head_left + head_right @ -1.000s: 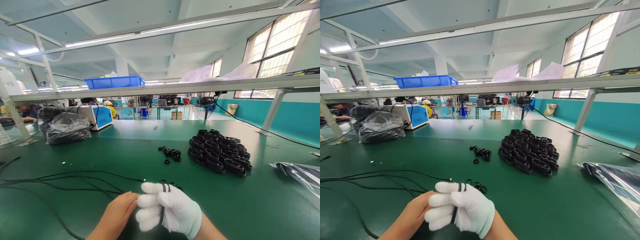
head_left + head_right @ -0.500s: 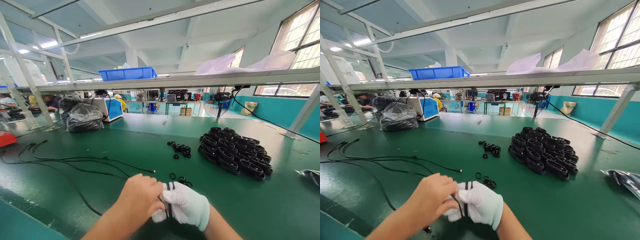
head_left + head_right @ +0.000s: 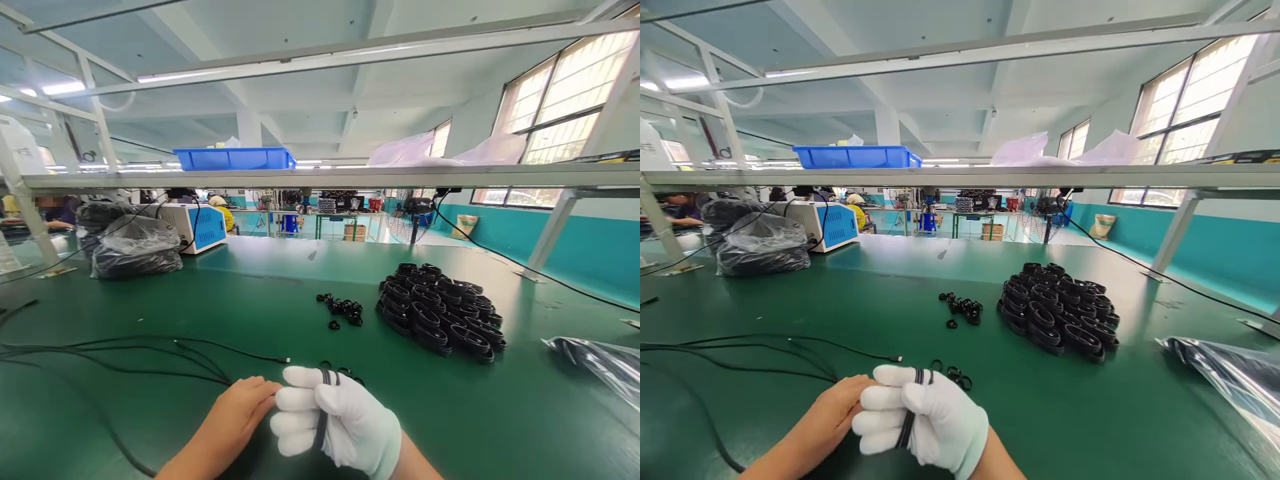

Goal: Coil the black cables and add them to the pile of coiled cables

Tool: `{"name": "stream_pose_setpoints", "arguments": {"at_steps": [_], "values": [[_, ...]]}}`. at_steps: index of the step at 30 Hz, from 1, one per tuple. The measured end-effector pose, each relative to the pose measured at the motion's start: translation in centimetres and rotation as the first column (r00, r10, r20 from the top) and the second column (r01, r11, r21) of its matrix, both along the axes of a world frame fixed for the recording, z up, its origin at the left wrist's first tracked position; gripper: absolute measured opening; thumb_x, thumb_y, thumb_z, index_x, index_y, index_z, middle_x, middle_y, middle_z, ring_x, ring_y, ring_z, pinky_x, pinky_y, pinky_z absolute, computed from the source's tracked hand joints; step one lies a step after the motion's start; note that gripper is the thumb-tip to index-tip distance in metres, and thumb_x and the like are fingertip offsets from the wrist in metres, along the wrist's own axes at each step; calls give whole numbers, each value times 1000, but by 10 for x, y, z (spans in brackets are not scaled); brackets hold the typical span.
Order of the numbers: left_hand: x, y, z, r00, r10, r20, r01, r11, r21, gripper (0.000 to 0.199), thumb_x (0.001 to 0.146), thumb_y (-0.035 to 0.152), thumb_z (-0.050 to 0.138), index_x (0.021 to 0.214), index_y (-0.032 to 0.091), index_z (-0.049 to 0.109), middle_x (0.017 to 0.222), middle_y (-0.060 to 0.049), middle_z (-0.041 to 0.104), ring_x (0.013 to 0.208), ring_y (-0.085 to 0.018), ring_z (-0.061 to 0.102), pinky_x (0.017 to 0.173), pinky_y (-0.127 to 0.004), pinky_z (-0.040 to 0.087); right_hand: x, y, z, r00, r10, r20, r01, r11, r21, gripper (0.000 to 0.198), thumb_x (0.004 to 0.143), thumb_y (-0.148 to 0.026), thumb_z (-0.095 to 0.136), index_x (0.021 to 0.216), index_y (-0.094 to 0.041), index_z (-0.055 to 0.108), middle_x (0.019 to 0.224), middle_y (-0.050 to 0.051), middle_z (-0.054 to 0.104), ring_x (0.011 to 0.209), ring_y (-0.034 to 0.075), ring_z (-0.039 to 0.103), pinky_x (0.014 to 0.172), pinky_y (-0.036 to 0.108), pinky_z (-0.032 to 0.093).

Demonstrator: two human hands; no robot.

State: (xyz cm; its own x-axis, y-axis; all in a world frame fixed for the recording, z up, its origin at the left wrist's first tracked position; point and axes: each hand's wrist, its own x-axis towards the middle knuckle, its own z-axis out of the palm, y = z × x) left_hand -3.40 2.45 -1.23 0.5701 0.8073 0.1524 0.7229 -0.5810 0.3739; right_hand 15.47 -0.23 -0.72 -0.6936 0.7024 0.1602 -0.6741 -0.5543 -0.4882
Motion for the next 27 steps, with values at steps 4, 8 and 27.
{"name": "stream_pose_setpoints", "arguments": {"at_steps": [4, 8, 27], "values": [[11, -22, -4, 955, 54, -291, 3, 981, 192, 32, 89, 17, 32, 83, 23, 63, 77, -1, 68, 68, -19, 63, 61, -27, 43, 5, 5, 5, 985, -171, -8, 171, 985, 31, 34, 61, -28, 78, 71, -17, 47, 67, -4, 40, 61, 10, 38, 59, 26, 24], [35, -42, -5, 929, 52, -366, 67, 950, 305, 26, 84, 11, 38, 84, 22, 62, 74, -2, 68, 61, -21, 62, 55, -29, 40, 4, 5, 7, 969, -244, 45, 242, 969, 53, 29, 66, -25, 75, 72, -15, 49, 65, -5, 37, 59, 9, 37, 58, 25, 26], [5, -12, 29, 955, 35, 295, 66, 943, -326, 20, 79, 28, 51, 74, 15, 65, 71, 1, 65, 67, -13, 57, 58, -19, 42, -25, -22, -16, 966, 217, 143, -220, 975, 8, 30, 61, -24, 76, 80, -12, 56, 64, -1, 48, 59, 11, 46, 64, 29, 32]]}}
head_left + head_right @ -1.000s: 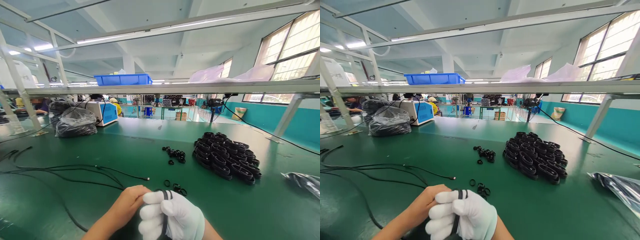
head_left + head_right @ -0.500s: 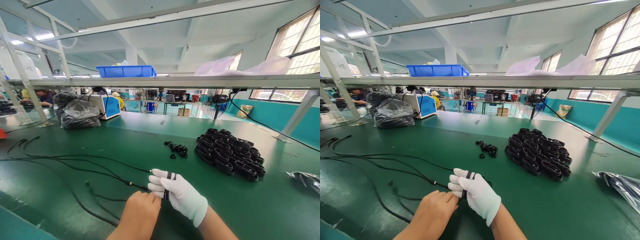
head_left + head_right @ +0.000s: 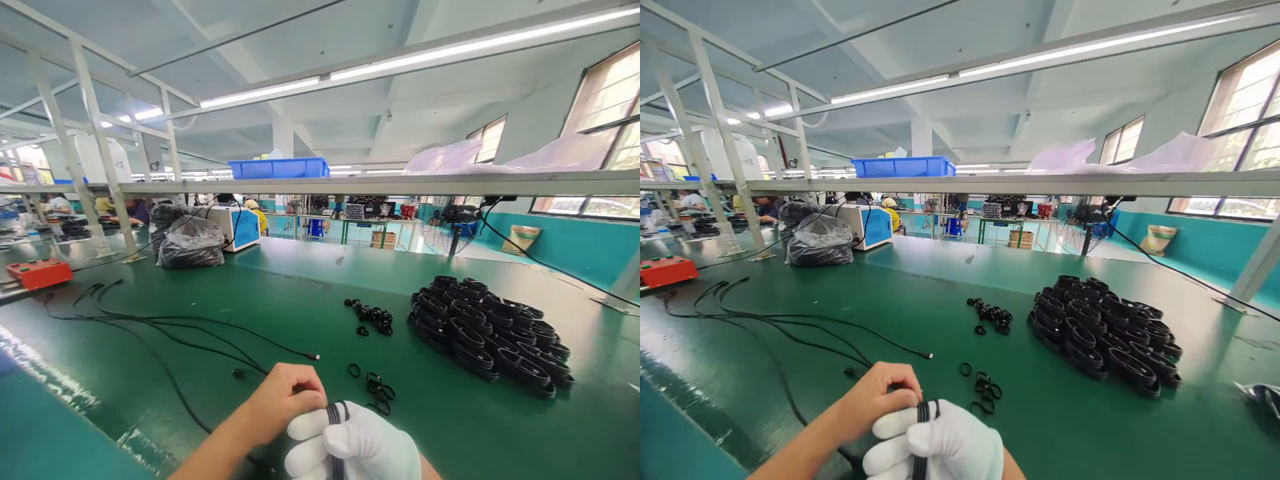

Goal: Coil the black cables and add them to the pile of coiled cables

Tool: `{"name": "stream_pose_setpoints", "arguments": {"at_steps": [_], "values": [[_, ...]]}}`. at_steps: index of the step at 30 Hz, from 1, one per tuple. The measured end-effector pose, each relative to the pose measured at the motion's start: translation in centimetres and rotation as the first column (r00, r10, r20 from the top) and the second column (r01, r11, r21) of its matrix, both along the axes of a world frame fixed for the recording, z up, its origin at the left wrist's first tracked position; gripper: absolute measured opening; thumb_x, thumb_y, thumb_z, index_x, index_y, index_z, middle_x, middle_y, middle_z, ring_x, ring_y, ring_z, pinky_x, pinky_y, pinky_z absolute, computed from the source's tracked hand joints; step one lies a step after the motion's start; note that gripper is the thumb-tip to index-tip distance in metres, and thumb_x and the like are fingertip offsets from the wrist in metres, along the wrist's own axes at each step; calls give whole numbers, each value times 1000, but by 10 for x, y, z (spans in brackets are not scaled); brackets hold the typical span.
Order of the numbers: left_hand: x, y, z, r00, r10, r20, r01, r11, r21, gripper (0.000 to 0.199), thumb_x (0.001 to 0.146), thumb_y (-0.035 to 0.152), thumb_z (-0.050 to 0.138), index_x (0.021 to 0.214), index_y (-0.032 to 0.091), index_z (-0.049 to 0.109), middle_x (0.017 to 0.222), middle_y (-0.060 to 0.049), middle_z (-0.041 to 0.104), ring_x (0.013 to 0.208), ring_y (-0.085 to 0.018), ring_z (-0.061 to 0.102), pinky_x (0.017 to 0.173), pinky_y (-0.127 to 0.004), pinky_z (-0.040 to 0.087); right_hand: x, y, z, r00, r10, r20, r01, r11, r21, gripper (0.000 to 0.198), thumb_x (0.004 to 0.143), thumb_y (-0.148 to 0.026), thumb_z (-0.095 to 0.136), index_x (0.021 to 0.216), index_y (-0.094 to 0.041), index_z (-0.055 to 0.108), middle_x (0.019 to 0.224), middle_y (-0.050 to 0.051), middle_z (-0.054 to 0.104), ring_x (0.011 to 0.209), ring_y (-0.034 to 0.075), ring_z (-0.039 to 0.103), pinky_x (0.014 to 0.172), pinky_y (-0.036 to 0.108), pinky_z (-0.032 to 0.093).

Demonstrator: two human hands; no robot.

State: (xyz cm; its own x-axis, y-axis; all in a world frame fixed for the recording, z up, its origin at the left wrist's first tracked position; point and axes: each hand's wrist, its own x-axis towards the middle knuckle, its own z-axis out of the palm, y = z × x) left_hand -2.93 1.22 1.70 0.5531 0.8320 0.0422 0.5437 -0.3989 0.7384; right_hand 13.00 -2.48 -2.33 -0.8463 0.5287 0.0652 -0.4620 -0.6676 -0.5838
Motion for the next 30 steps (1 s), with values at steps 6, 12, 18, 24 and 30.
{"name": "stream_pose_setpoints", "arguments": {"at_steps": [6, 12, 18, 24, 30], "values": [[-1, -5, -27, 968, 169, -184, -135, 973, 186, 32, 88, 21, 33, 76, 19, 63, 77, -1, 66, 72, -16, 59, 65, -25, 41, 10, 17, 20, 897, -408, -171, 403, 913, -65, 32, 62, -26, 78, 82, -16, 55, 67, -2, 49, 63, 11, 47, 60, 26, 33], [25, -31, -37, 779, 304, -549, -22, 888, 459, 29, 89, 11, 34, 83, 22, 61, 81, -2, 66, 72, -20, 61, 62, -29, 39, 23, 30, 5, 735, -651, 187, 672, 736, -80, 56, 60, -30, 79, 108, -14, 57, 111, 14, 62, 100, 26, 59, 90, 42, 39], [26, -28, -23, 800, 178, -573, 251, 767, 590, 10, 82, 15, 54, 74, 18, 59, 74, -2, 65, 67, -18, 59, 62, -30, 35, 11, 24, -3, 770, -563, 300, 571, 818, 70, 38, 60, -27, 79, 92, -14, 63, 77, 4, 65, 72, 16, 60, 71, 31, 44], [4, 4, 23, 858, -111, -502, 328, 870, 368, 22, 65, 32, 76, 65, 19, 58, 66, 5, 63, 66, -13, 56, 65, -25, 36, 3, 11, -5, 965, -148, 216, 135, 988, 73, 37, 64, -36, 75, 85, -10, 61, 71, 4, 59, 66, 13, 56, 70, 32, 43], [-2, 17, 18, 926, -217, -310, 326, 874, 360, 8, 70, 21, 73, 71, 22, 65, 86, 3, 64, 89, -15, 55, 84, -26, 40, -1, 6, -17, 955, -106, 278, 114, 993, -12, 37, 66, -33, 72, 89, -6, 63, 70, 8, 64, 67, 19, 62, 67, 36, 45]]}}
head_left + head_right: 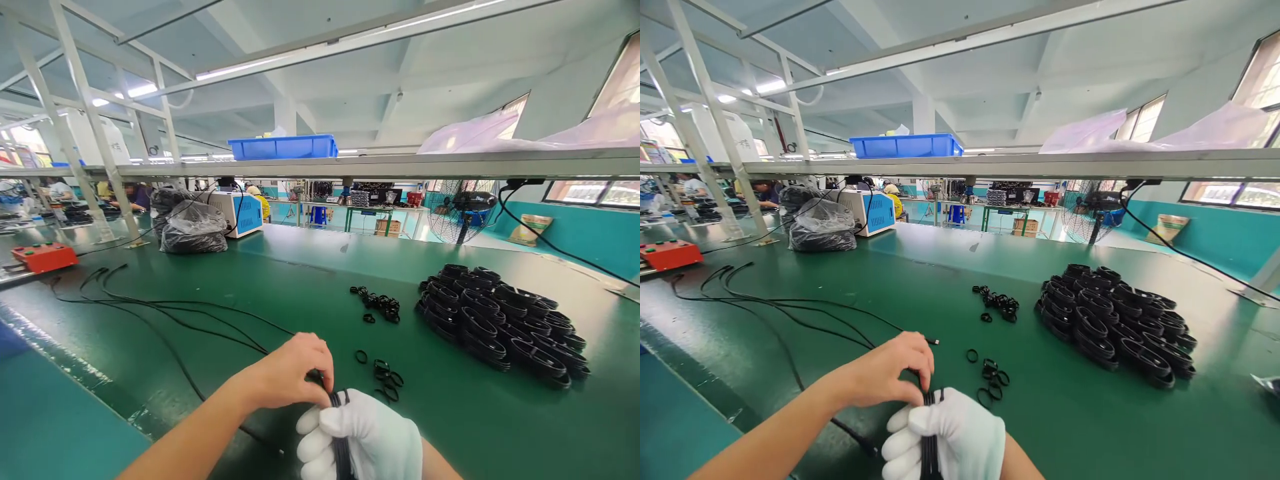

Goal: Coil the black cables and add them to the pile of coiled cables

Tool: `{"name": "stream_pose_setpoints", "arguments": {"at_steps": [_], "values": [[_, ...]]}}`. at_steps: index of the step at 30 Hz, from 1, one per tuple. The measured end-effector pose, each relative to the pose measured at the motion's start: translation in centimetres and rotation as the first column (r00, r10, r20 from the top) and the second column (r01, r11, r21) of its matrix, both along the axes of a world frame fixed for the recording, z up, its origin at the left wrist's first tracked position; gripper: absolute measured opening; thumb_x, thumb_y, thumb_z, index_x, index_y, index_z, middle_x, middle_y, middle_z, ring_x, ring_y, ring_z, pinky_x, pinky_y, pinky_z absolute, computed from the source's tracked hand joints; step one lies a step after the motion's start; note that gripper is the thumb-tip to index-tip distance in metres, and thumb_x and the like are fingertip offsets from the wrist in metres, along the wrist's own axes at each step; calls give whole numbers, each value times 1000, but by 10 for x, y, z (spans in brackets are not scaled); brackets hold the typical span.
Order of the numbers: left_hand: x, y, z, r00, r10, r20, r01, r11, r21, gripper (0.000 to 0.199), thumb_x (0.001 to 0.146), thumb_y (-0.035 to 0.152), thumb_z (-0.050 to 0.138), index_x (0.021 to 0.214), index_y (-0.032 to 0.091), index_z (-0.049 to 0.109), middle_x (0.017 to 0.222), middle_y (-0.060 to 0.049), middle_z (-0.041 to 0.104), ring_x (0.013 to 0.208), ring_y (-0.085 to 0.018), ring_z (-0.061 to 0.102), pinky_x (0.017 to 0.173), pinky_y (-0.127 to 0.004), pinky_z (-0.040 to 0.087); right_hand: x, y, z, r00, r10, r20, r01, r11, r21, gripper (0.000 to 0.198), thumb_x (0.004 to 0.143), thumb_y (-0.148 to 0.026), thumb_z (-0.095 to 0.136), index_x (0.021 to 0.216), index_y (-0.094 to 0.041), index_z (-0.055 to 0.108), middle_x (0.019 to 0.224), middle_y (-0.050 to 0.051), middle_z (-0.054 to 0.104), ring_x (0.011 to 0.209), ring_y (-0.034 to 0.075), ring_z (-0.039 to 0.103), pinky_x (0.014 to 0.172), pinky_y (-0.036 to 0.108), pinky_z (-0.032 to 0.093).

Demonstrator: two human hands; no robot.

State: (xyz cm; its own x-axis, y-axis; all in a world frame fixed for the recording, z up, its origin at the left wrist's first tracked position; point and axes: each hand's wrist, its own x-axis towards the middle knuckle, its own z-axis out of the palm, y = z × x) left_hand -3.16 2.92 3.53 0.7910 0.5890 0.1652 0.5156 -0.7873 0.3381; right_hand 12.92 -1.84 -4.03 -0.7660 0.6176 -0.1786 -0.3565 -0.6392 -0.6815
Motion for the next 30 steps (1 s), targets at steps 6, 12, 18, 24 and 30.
{"name": "stream_pose_setpoints", "arguments": {"at_steps": [6, 12, 18, 24, 30], "values": [[-4, -11, -11, 996, -66, 54, 38, 908, 417, 13, 84, 17, 54, 82, 20, 66, 92, -4, 62, 90, -20, 50, 81, -35, 37, 2, 8, -5, 998, -55, -44, 56, 998, 15, 37, 65, -34, 70, 86, -4, 67, 67, 11, 68, 62, 23, 66, 59, 37, 49], [-3, -9, -2, 995, 3, 97, 19, 975, -221, 12, 78, 25, 63, 68, 18, 62, 68, 2, 57, 66, -13, 49, 62, -23, 36, 8, 4, -13, 987, 101, -122, -93, 993, 68, 35, 69, -28, 66, 89, 1, 66, 73, 14, 71, 65, 20, 67, 60, 30, 51], [8, -19, -28, 887, 322, 331, 89, 584, -807, 17, 81, 35, 53, 79, 20, 46, 56, 9, 40, 42, -6, 31, 40, -16, 26, 13, 1, -7, 977, 76, -199, -53, 992, 118, 35, 69, -33, 64, 91, -6, 68, 73, 11, 71, 70, 23, 68, 64, 34, 52], [35, -33, -64, 528, 551, 646, 413, 498, -763, 38, 71, 50, 65, 76, 19, 44, 51, 11, 34, 39, -3, 20, 36, -17, 14, 15, 0, 0, 986, 13, -166, 17, 984, 177, 33, 63, -35, 68, 67, -2, 69, 49, 7, 62, 45, 14, 59, 45, 21, 46], [32, -50, -34, 691, 492, 530, 181, 592, -785, 22, 73, 24, 64, 83, 17, 46, 69, 5, 49, 58, -7, 41, 54, -18, 34, 32, 7, 24, 996, 44, 75, -68, 927, 368, 35, 60, -36, 73, 71, -3, 71, 53, 4, 61, 48, 10, 54, 48, 20, 42]]}}
